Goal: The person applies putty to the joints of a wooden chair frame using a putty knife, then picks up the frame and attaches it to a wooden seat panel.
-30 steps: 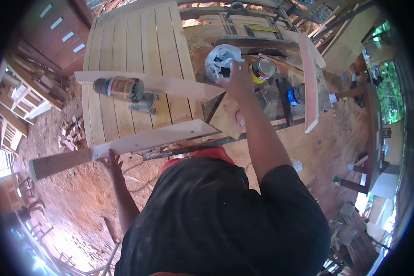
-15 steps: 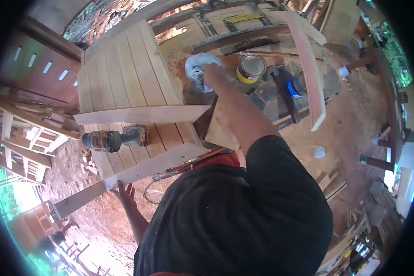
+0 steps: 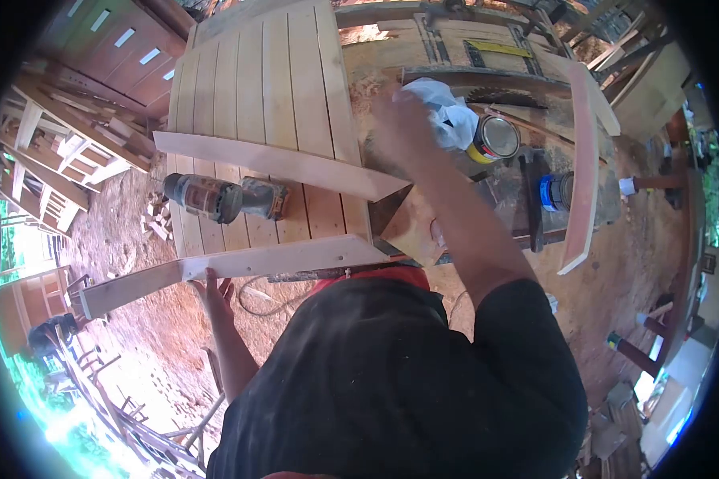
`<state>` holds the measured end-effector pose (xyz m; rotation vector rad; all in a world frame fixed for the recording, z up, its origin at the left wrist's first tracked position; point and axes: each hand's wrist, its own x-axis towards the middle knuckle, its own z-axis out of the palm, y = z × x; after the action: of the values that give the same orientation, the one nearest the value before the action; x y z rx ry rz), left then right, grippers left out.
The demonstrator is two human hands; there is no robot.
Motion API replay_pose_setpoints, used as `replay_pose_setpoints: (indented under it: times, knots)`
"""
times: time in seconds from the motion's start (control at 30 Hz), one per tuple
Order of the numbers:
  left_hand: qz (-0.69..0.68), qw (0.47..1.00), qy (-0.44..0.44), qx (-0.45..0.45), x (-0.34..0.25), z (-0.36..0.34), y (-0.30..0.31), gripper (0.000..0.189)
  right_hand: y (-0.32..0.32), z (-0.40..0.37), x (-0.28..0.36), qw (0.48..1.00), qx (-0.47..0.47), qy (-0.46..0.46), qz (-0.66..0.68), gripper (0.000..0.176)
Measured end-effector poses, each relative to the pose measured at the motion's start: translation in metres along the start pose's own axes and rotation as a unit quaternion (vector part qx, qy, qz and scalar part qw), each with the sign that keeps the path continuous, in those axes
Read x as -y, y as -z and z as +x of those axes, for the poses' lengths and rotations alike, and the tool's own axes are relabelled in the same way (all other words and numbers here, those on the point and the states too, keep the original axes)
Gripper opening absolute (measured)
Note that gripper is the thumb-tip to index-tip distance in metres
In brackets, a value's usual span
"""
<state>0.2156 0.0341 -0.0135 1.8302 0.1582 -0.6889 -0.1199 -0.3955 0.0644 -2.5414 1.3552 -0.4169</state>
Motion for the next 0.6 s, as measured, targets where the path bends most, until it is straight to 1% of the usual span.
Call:
replay_pose_setpoints:
  times: [0.03,0.1,0.17,0.23,0.27,0.37,0.47,0.57,0.6]
  knots:
    - [0.000,1.000,-0.008,-0.007,-0.003,-0.004,-0.005,0.110,-0.008,-0.004,0.017,0.990,0.051,0.007,0.132,0.051]
    - [-0.003,1.000,0.001,-0.014,0.001,0.003,-0.003,0.110,-0.009,-0.014,0.060,0.966,0.200,0.063,0.153,0.058]
    - [-0.004,1.000,-0.001,-0.014,0.004,0.007,0.001,0.110,-0.047,-0.033,0.071,0.976,0.161,0.096,0.110,0.064]
    - [-0.004,1.000,-0.007,-0.016,0.005,0.006,0.002,0.111,-0.096,-0.037,0.067,0.979,0.139,0.147,0.001,0.066]
    - [-0.005,1.000,-0.010,-0.014,0.004,0.007,0.000,0.111,-0.105,-0.037,0.062,0.976,0.127,0.169,-0.056,0.067]
    - [0.007,1.000,-0.014,-0.006,0.001,0.005,-0.003,0.111,-0.089,-0.046,0.064,0.992,0.073,0.099,0.022,0.063]
    - [0.009,1.000,-0.014,0.004,0.006,0.010,0.006,0.110,-0.067,-0.045,0.063,0.980,0.129,0.147,-0.041,0.062]
    - [0.007,1.000,-0.010,0.005,0.008,0.014,0.007,0.109,-0.049,-0.060,0.057,0.988,0.135,0.075,-0.017,0.066]
    - [0.007,1.000,-0.006,0.003,0.008,0.013,0.004,0.108,-0.041,-0.064,0.060,0.988,0.151,0.037,0.000,0.068]
